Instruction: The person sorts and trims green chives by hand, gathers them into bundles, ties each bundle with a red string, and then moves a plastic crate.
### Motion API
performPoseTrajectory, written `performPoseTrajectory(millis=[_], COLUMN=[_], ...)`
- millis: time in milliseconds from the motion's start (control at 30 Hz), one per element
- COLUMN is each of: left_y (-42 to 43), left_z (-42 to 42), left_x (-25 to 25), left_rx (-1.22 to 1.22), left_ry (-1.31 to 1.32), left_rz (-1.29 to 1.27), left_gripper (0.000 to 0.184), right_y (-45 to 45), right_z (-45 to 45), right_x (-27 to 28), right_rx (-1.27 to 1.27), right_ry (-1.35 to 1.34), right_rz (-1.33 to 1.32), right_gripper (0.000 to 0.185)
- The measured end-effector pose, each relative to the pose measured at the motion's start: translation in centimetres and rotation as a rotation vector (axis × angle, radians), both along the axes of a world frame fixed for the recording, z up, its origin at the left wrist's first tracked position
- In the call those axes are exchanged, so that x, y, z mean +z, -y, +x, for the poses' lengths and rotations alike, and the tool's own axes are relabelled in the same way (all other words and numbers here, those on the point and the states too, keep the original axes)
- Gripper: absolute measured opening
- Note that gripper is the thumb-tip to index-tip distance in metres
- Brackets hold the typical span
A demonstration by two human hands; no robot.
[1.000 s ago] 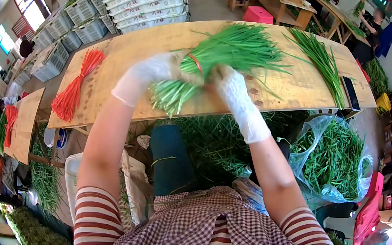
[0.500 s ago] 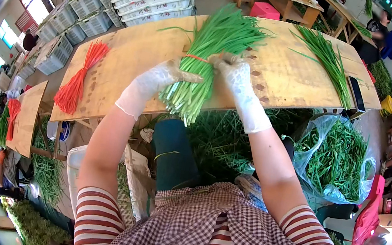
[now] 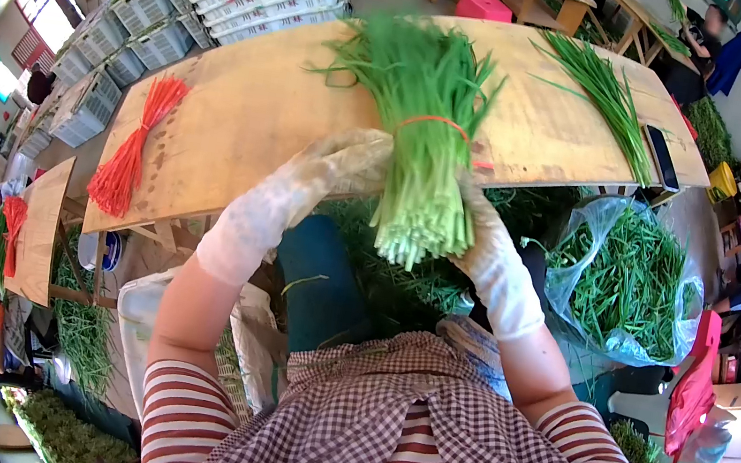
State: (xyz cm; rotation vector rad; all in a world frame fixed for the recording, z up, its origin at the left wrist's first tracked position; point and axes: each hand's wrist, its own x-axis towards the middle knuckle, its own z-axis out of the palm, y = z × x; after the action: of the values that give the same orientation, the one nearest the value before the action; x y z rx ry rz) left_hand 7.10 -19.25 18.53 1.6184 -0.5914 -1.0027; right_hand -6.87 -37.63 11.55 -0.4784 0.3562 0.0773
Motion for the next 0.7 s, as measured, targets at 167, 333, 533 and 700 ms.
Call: performPoseTrajectory(millis=[167, 333, 533, 700], left_y=[-1.9, 4.3, 7.5, 9.4], left_z=[-3.9, -9.0, -8.8, -1.6], left_x=[-9.6, -11.5, -10.5, -2.5], left_rx=[0.089, 0.148, 0.347, 0.229], left_ry=[-0.545, -0.653, -0.304, -0.235], left_rz=[-0.003, -0.291, -0.430, -0.543], left_gripper=[0.069, 0.063, 0.059, 0.077], right_y=[0.5, 2.8, 2.8, 5.5], right_z=[-7.2, -5.4, -2.8, 3.9], right_x=[0.0, -3.8, -5.8, 5.6], right_rx=[0.023, 0.128, -0.023, -0.010], right_ry=[-0.133, -0.080, -0.066, 0.046], right_rz=[-0.031, -0.552, -0.784, -1.368], right_gripper=[0.075, 0.100, 0.116, 0.099])
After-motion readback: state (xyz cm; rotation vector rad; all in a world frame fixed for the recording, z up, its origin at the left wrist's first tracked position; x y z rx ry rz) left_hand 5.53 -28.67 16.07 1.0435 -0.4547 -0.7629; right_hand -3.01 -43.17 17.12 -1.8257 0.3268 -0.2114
